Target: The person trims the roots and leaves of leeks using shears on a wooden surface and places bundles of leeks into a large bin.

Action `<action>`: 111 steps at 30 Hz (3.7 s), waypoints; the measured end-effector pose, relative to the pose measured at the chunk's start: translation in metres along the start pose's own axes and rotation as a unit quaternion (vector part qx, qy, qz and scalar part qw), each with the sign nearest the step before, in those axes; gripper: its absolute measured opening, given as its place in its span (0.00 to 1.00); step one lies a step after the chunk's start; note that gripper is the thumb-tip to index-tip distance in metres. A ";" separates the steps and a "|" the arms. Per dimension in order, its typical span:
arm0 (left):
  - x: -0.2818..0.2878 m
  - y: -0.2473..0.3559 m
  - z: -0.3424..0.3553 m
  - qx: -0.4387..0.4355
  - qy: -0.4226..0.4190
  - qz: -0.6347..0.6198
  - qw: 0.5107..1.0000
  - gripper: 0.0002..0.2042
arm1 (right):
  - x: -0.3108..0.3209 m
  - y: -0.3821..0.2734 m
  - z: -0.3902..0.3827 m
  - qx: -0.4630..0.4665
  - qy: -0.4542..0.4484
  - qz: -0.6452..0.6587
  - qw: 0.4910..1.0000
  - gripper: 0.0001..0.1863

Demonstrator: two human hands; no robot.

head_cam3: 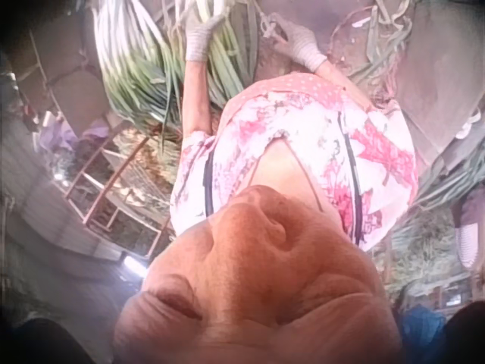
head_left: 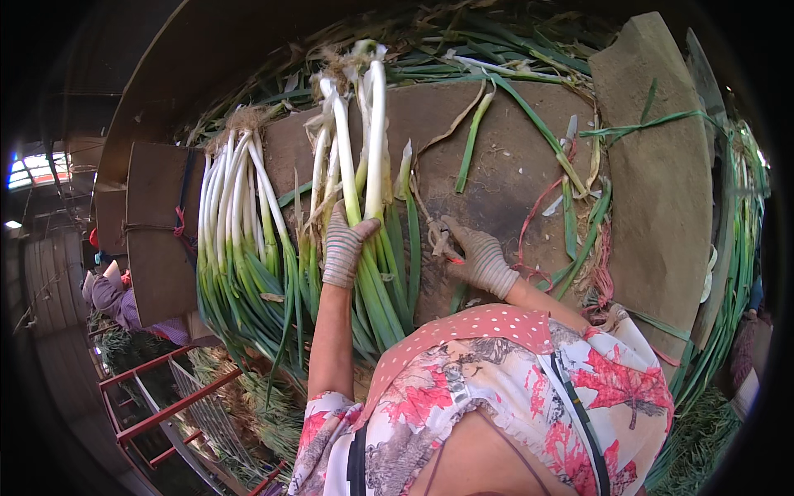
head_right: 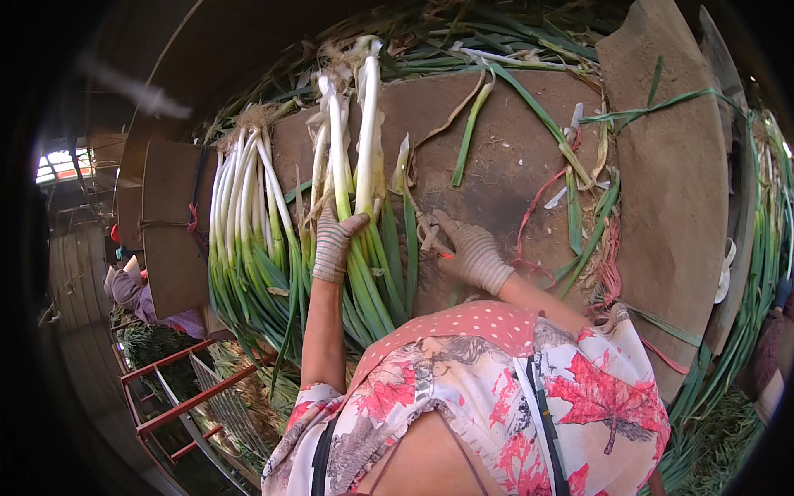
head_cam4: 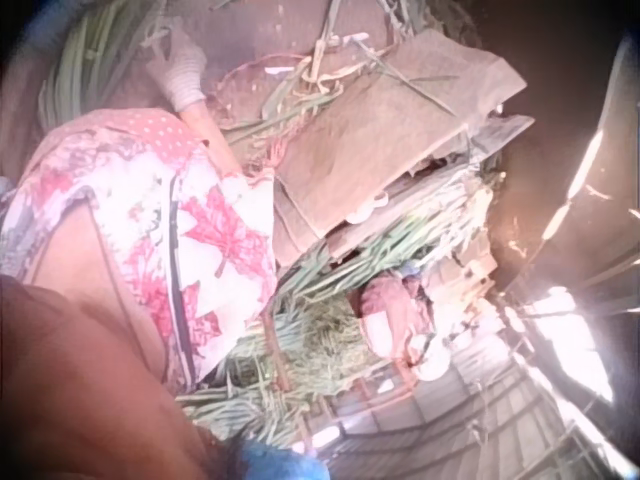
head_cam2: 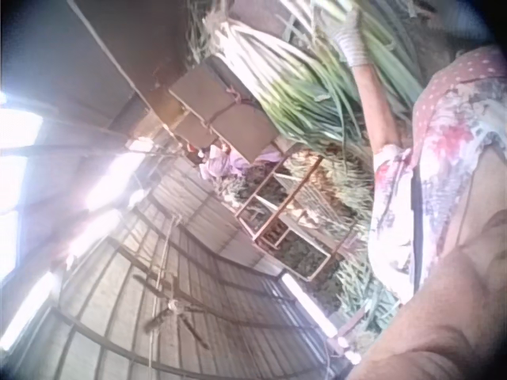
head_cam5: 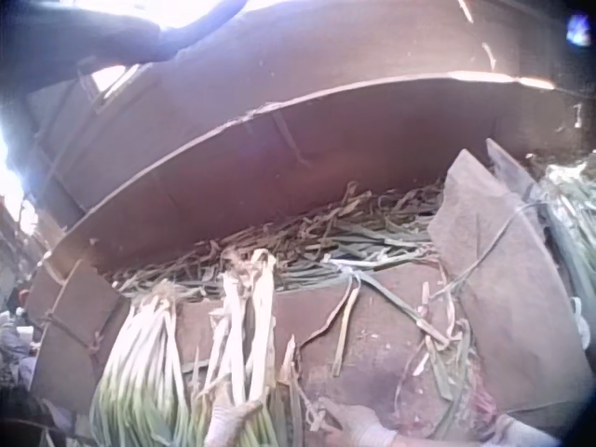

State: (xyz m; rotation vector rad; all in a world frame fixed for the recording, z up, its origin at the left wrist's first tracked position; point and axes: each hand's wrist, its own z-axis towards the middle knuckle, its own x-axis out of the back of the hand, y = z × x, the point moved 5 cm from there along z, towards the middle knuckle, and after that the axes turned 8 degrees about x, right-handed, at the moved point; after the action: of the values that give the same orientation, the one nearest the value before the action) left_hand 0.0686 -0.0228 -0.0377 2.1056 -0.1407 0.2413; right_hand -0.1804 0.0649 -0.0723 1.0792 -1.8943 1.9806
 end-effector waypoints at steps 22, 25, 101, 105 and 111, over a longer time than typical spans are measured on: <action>-0.007 0.029 -0.096 0.145 -0.171 -0.022 0.974 0.41 | 0.110 0.161 0.337 -0.023 0.188 0.810 0.555 0.17; 0.007 0.041 -0.106 0.126 -0.149 -0.032 0.980 0.44 | 0.148 0.177 0.375 -0.095 0.248 0.731 0.628 0.18; 0.004 -0.064 -0.120 0.153 -0.115 0.128 0.973 0.31 | 0.247 0.139 0.230 -0.155 0.273 -0.171 0.934 0.23; 0.008 -0.042 -0.119 0.032 -0.094 0.201 0.975 0.31 | 0.129 0.111 0.216 -0.006 0.033 -0.181 0.983 0.22; 0.114 0.002 -0.186 0.137 -0.036 0.095 0.985 0.36 | 0.203 0.196 0.193 -0.233 0.320 -0.233 0.888 0.21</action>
State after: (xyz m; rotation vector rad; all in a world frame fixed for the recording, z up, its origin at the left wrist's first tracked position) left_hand 0.1574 0.1347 0.0843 2.3770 -0.3711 0.3128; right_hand -0.3731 -0.2142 -0.1182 0.5625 -1.4492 1.2862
